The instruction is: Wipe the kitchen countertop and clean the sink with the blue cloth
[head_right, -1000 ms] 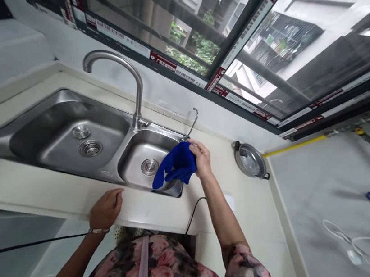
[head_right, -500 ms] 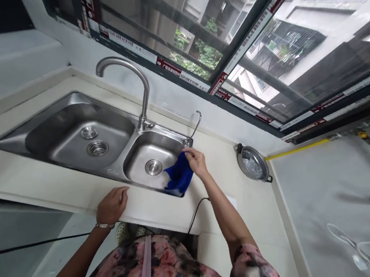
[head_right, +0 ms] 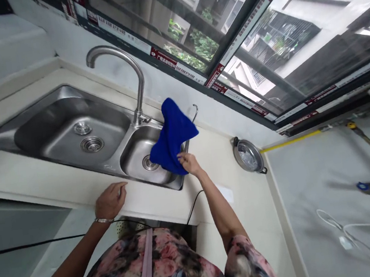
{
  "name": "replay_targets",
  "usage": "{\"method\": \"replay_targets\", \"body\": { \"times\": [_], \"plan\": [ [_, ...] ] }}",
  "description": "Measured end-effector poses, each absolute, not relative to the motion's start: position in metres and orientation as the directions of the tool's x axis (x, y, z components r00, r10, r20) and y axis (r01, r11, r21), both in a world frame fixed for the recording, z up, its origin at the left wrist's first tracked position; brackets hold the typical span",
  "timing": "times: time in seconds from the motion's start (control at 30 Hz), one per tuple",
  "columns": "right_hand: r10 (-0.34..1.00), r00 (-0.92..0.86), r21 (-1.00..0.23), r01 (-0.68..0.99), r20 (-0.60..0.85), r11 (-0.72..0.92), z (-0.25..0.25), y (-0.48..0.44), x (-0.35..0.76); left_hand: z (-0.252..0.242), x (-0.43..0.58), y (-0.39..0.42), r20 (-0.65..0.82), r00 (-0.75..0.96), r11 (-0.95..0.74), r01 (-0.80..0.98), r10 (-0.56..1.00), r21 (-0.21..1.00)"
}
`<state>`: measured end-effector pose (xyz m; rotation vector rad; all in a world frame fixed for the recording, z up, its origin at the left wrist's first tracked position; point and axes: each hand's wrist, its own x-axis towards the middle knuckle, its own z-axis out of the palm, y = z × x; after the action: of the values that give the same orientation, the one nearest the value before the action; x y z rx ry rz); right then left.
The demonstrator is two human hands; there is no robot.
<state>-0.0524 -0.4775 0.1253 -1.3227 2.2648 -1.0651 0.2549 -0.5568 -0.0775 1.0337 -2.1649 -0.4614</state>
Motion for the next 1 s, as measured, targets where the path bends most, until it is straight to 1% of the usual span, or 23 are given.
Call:
{"method": "replay_targets", "body": {
  "times": [0.03,0.07,0.13,0.2,0.3,0.4,0.47,0.5,0.53,0.57,0.63,0.7,0.77,0.83,0.9,1.0],
  "plan": [
    [-0.861,-0.507,-0.751,-0.582,0.034,0.313,0.111,-0.482,-0.054,-0.078,0.255,-0.557,0.425,-0.457,0.623,-0.532,-0.781,0.574],
    [-0.852,-0.524,-0.785,-0.528,0.0,0.324,0.1,-0.485,-0.057,-0.077,0.255,-0.558,0.419,-0.466,0.624,-0.521,-0.779,0.582],
    [-0.828,-0.552,-0.861,-0.368,-0.102,0.351,0.09,-0.487,-0.06,-0.076,0.256,-0.559,0.399,-0.474,0.614,-0.506,-0.785,0.606],
    [-0.807,-0.557,-0.918,-0.186,-0.195,0.35,0.09,-0.483,-0.059,-0.073,0.256,-0.559,0.357,-0.47,0.576,-0.496,-0.807,0.649],
    [-0.789,-0.565,-0.957,0.001,-0.24,0.29,0.099,-0.475,-0.048,-0.065,0.255,-0.557,0.274,-0.476,0.506,-0.472,-0.836,0.722],
    [-0.785,-0.567,-0.967,0.107,-0.25,0.231,0.113,-0.47,-0.033,-0.055,0.246,-0.55,0.148,-0.545,0.399,-0.376,-0.825,0.836],
    [-0.792,-0.56,-0.97,0.144,-0.243,0.196,0.125,-0.468,-0.025,-0.046,0.232,-0.548,0.072,-0.592,0.31,-0.311,-0.803,0.899],
    [-0.798,-0.555,-0.972,0.154,-0.235,0.178,0.132,-0.469,-0.021,-0.041,0.223,-0.547,0.023,-0.602,0.24,-0.283,-0.798,0.929],
    [-0.805,-0.55,-0.974,0.16,-0.224,0.161,0.139,-0.469,-0.018,-0.036,0.213,-0.549,-0.054,-0.605,0.123,-0.247,-0.794,0.961],
    [-0.813,-0.542,-0.976,0.162,-0.212,0.147,0.145,-0.47,-0.015,-0.03,0.202,-0.551,-0.152,-0.611,-0.037,-0.197,-0.777,0.98],
    [-0.832,-0.523,-0.981,0.153,-0.185,0.122,0.155,-0.472,-0.01,-0.019,0.183,-0.56,-0.317,-0.643,-0.338,-0.096,-0.697,0.936],
    [-0.842,-0.513,-0.983,0.148,-0.168,0.106,0.16,-0.473,-0.007,-0.008,0.17,-0.57,-0.373,-0.698,-0.5,-0.025,-0.612,0.866],
    [-0.837,-0.521,-0.983,0.151,-0.169,0.105,0.161,-0.473,-0.007,0.0,0.165,-0.579,-0.374,-0.753,-0.579,0.012,-0.542,0.815],
    [-0.822,-0.541,-0.981,0.158,-0.178,0.109,0.159,-0.472,-0.008,0.005,0.164,-0.586,-0.364,-0.799,-0.623,0.017,-0.479,0.782],
    [-0.808,-0.56,-0.981,0.161,-0.184,0.112,0.157,-0.469,-0.011,0.007,0.164,-0.59,-0.363,-0.788,-0.573,-0.016,-0.497,0.819],
    [-0.8,-0.572,-0.981,0.165,-0.182,0.106,0.155,-0.464,-0.013,0.004,0.162,-0.595,-0.369,-0.712,-0.463,-0.07,-0.597,0.884]
  ]
}}
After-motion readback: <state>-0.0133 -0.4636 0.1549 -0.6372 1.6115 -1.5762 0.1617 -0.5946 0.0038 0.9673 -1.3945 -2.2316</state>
